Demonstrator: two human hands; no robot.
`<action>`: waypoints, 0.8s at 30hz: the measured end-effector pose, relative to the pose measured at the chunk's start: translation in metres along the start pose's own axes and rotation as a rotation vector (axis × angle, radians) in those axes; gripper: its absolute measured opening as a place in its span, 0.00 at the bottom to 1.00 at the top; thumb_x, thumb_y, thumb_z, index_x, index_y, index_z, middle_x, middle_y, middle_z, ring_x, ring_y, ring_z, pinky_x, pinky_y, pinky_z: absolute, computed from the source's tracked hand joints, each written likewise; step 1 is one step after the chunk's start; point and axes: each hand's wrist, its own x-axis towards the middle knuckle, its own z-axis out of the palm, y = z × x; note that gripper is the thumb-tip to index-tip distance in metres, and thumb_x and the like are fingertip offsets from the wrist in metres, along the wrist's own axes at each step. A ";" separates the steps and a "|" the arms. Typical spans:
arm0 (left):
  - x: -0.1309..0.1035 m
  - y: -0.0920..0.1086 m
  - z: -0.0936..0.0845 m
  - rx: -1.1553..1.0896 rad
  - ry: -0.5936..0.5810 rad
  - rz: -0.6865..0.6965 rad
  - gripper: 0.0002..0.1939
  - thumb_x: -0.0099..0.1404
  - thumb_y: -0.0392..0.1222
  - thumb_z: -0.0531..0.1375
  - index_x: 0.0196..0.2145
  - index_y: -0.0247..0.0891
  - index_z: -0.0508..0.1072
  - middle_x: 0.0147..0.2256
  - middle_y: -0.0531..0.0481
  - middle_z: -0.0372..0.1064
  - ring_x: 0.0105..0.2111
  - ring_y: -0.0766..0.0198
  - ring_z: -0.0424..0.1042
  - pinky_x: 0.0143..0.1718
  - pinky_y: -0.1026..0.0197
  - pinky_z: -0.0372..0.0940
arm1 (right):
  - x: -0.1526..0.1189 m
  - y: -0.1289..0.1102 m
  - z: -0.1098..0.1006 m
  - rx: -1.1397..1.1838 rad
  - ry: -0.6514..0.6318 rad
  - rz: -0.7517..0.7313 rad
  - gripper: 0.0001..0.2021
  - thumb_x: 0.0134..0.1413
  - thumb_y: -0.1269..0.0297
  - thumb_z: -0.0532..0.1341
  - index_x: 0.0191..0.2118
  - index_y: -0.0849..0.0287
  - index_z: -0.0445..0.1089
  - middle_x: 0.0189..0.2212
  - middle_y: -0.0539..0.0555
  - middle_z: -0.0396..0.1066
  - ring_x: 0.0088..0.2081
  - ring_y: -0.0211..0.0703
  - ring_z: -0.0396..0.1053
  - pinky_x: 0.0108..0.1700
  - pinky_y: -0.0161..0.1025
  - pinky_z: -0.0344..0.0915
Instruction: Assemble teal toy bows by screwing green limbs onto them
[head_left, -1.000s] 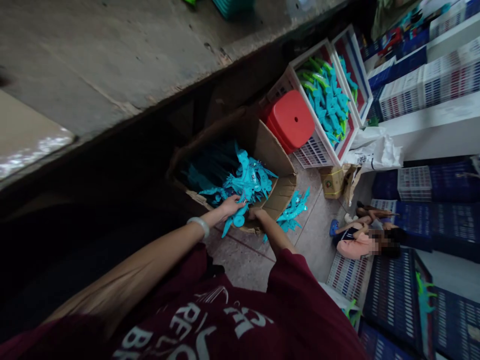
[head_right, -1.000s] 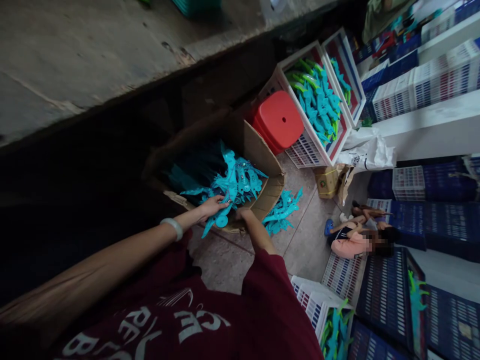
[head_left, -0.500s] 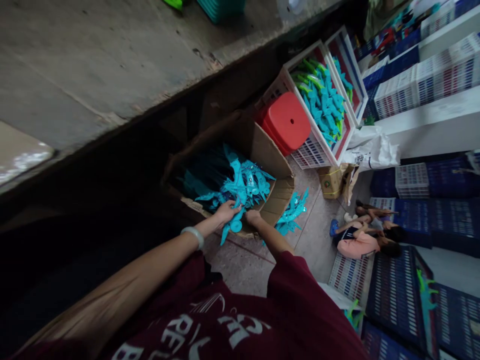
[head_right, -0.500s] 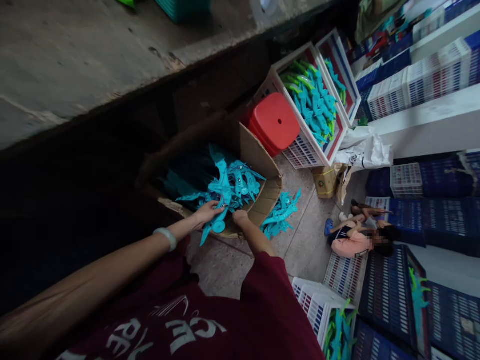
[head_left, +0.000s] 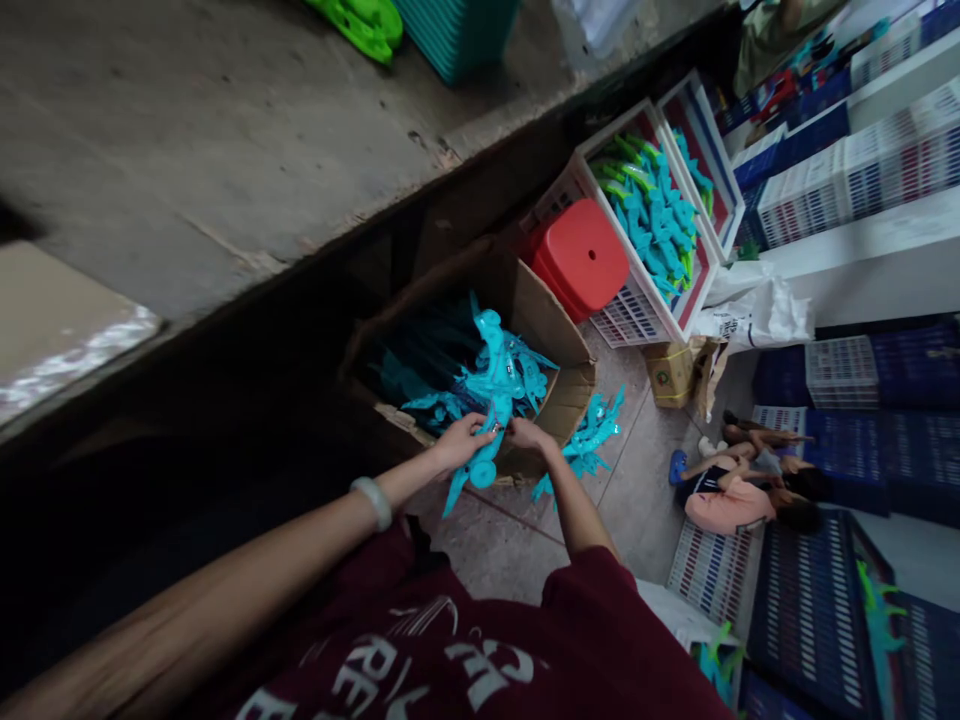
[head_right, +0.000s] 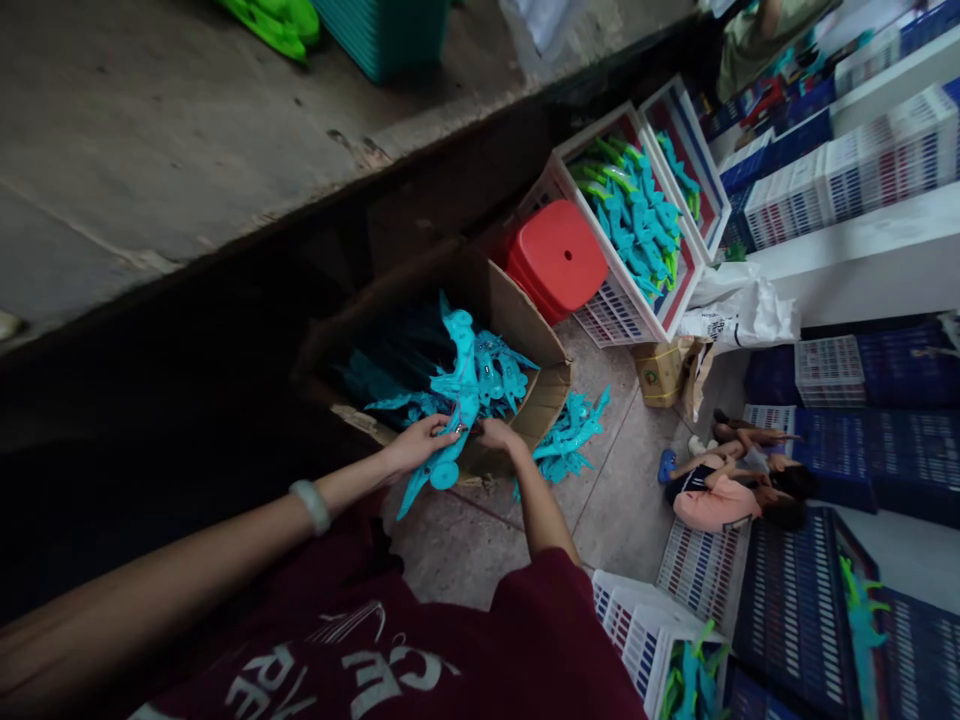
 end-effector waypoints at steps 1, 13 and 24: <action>-0.010 0.007 -0.001 0.002 -0.033 0.028 0.14 0.67 0.47 0.64 0.46 0.35 0.73 0.43 0.47 0.74 0.42 0.59 0.75 0.45 0.51 0.72 | -0.010 0.001 -0.009 0.077 0.039 0.012 0.17 0.65 0.55 0.61 0.52 0.62 0.70 0.48 0.56 0.72 0.45 0.45 0.73 0.47 0.46 0.74; -0.151 0.086 -0.035 0.269 -0.387 0.209 0.16 0.54 0.53 0.69 0.38 0.44 0.80 0.37 0.51 0.79 0.39 0.53 0.77 0.40 0.59 0.70 | -0.073 -0.077 -0.051 0.919 0.458 -0.155 0.34 0.59 0.31 0.42 0.38 0.57 0.68 0.18 0.43 0.50 0.18 0.34 0.46 0.19 0.32 0.48; -0.252 0.090 -0.038 0.766 0.044 0.486 0.16 0.66 0.51 0.59 0.47 0.44 0.76 0.44 0.47 0.79 0.44 0.52 0.77 0.47 0.58 0.67 | -0.159 -0.180 -0.069 1.059 1.031 -0.559 0.22 0.51 0.36 0.56 0.31 0.52 0.61 0.19 0.41 0.39 0.17 0.31 0.40 0.18 0.30 0.44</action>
